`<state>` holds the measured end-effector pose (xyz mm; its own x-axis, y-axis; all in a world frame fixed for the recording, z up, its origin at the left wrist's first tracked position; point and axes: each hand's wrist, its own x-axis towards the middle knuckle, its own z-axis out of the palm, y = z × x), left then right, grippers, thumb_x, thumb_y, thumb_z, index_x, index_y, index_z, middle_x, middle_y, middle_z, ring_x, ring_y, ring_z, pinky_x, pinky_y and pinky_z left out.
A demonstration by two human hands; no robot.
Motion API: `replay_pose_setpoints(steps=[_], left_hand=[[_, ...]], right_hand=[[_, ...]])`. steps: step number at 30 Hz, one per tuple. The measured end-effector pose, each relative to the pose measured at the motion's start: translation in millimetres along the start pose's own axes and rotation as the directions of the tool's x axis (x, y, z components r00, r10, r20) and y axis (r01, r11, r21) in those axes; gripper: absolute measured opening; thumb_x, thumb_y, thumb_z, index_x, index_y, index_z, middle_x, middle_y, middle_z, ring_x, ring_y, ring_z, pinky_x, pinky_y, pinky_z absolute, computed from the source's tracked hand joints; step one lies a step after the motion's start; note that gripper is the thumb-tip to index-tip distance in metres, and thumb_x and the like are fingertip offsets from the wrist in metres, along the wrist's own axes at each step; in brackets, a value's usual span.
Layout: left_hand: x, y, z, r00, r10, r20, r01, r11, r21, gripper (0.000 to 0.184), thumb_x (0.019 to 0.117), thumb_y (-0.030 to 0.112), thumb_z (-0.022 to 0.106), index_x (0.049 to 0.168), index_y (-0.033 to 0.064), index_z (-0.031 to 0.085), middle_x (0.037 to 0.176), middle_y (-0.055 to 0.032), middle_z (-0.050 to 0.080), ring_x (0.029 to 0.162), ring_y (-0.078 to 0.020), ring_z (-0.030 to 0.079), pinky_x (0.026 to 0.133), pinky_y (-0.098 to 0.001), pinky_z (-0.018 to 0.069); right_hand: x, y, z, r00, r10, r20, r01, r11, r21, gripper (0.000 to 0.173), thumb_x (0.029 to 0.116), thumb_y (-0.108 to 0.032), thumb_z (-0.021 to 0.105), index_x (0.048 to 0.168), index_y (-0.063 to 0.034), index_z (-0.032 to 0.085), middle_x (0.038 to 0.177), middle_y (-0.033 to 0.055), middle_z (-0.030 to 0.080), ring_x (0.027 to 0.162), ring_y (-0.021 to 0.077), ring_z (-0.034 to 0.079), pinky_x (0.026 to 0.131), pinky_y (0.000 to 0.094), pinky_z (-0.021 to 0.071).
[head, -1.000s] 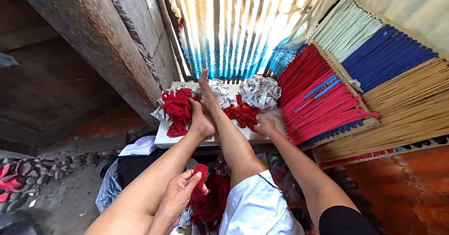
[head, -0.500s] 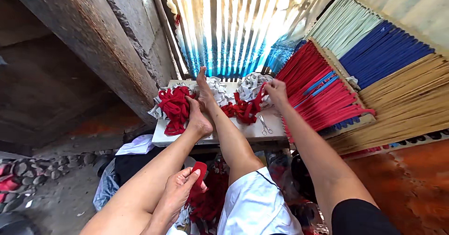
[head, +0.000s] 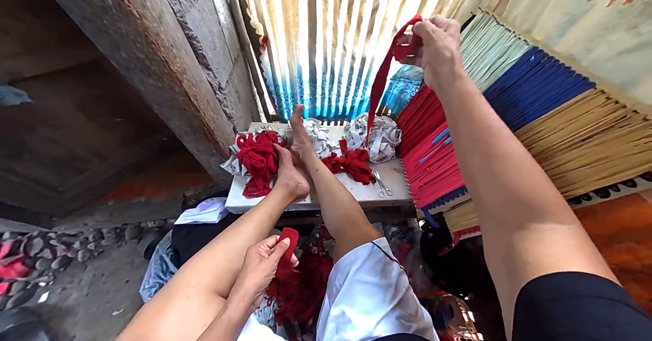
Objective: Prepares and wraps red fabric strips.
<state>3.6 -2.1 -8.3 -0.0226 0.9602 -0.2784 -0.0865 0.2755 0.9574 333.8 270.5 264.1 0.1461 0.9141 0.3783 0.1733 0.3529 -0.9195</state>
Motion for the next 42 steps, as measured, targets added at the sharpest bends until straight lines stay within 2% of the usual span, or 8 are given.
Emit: replay_pose_setpoints(steps=[6, 10, 14, 18, 22, 30, 37, 42], left_hand=[[-1, 4, -2, 0.997, 0.075, -0.010, -0.075, 0.995, -0.058, 0.022, 0.1065, 0.008, 0.051, 0.097, -0.0032, 0.067, 0.068, -0.0074, 0.071, 0.058, -0.0146, 0.070, 0.061, -0.0303, 0.0623], [0, 7, -5, 0.913, 0.407, -0.029, -0.404, 0.893, -0.196, 0.018, 0.1045, 0.006, 0.052, 0.098, -0.0008, 0.067, 0.071, -0.0048, 0.072, 0.062, -0.0142, 0.070, 0.064, -0.0310, 0.0628], [2, 10, -11, 0.670, 0.741, 0.044, -0.738, 0.671, -0.072, 0.017, 0.1019, 0.010, 0.057, 0.104, 0.0023, 0.072, 0.112, -0.0042, 0.072, 0.102, -0.0136, 0.069, 0.092, -0.0312, 0.0582], [-4, 13, -10, 0.631, 0.743, 0.222, -0.740, 0.662, -0.115, 0.020, 0.1006, 0.026, 0.064, 0.095, 0.0113, 0.077, 0.150, -0.0125, 0.054, 0.141, -0.0285, 0.048, 0.116, -0.0421, 0.0439], [-9, 6, -12, 0.676, 0.613, 0.409, -0.557, 0.789, -0.262, 0.019, 0.1007, 0.031, 0.065, 0.103, 0.0166, 0.078, 0.116, 0.0042, 0.073, 0.108, -0.0062, 0.066, 0.095, -0.0275, 0.0552], [-14, 7, -5, 0.726, 0.484, 0.488, -0.220, 0.836, -0.502, 0.022, 0.1038, 0.022, 0.059, 0.107, 0.0074, 0.075, 0.093, -0.0037, 0.074, 0.083, -0.0122, 0.070, 0.079, -0.0317, 0.0603], [-12, 0, -9, 0.695, 0.494, 0.523, -0.385, 0.869, -0.310, 0.019, 0.1038, 0.021, 0.059, 0.102, 0.0077, 0.073, 0.095, 0.0021, 0.072, 0.083, -0.0058, 0.068, 0.076, -0.0262, 0.0589], [-11, -1, -10, 0.710, 0.484, 0.511, -0.407, 0.875, -0.263, 0.019, 0.1036, 0.019, 0.059, 0.100, 0.0070, 0.073, 0.094, 0.0033, 0.071, 0.083, -0.0039, 0.067, 0.075, -0.0239, 0.0573]], right_hand=[[-17, -63, 22, 0.988, -0.007, 0.154, 0.000, 0.999, 0.045, 0.013, 0.1044, -0.008, 0.050, 0.098, -0.0030, 0.060, 0.079, 0.0076, 0.071, 0.069, 0.0183, 0.072, 0.064, 0.0322, 0.0618], [-59, -80, 40, 0.931, -0.061, 0.359, 0.054, 0.998, 0.031, 0.010, 0.1006, -0.005, 0.054, 0.094, -0.0031, 0.062, 0.068, 0.0038, 0.067, 0.057, 0.0136, 0.066, 0.057, 0.0286, 0.0585], [-130, -64, 66, 0.788, -0.051, 0.614, 0.092, 0.995, -0.035, 0.006, 0.0926, 0.000, 0.063, 0.097, 0.0010, 0.067, 0.070, 0.0018, 0.066, 0.054, 0.0080, 0.059, 0.051, 0.0243, 0.0528], [-218, -12, 93, 0.548, -0.134, 0.826, 0.215, 0.977, 0.016, 0.007, 0.0884, 0.000, 0.072, 0.093, 0.0042, 0.071, 0.081, 0.0083, 0.070, 0.068, 0.0105, 0.066, 0.062, 0.0289, 0.0577], [-275, 41, 101, 0.458, 0.000, 0.889, -0.066, 0.997, 0.034, 0.008, 0.0950, -0.007, 0.069, 0.096, 0.0007, 0.070, 0.080, 0.0015, 0.068, 0.068, 0.0034, 0.063, 0.063, 0.0214, 0.0534], [-294, 101, 79, 0.462, 0.188, 0.867, -0.661, 0.724, 0.195, 0.026, 0.0917, 0.003, 0.060, 0.117, -0.0009, 0.067, 0.090, 0.0082, 0.072, 0.074, 0.0112, 0.067, 0.070, 0.0276, 0.0576], [-295, 118, 72, 0.433, 0.115, 0.894, -0.720, 0.641, 0.266, 0.023, 0.0995, -0.017, 0.062, 0.118, -0.0053, 0.068, 0.092, 0.0115, 0.073, 0.075, 0.0158, 0.071, 0.070, 0.0308, 0.0609], [-292, 117, 69, 0.533, 0.247, 0.809, -0.642, 0.742, 0.196, 0.018, 0.0917, 0.003, 0.065, 0.107, -0.0033, 0.070, 0.081, 0.0070, 0.072, 0.067, 0.0105, 0.067, 0.066, 0.0265, 0.0583]])
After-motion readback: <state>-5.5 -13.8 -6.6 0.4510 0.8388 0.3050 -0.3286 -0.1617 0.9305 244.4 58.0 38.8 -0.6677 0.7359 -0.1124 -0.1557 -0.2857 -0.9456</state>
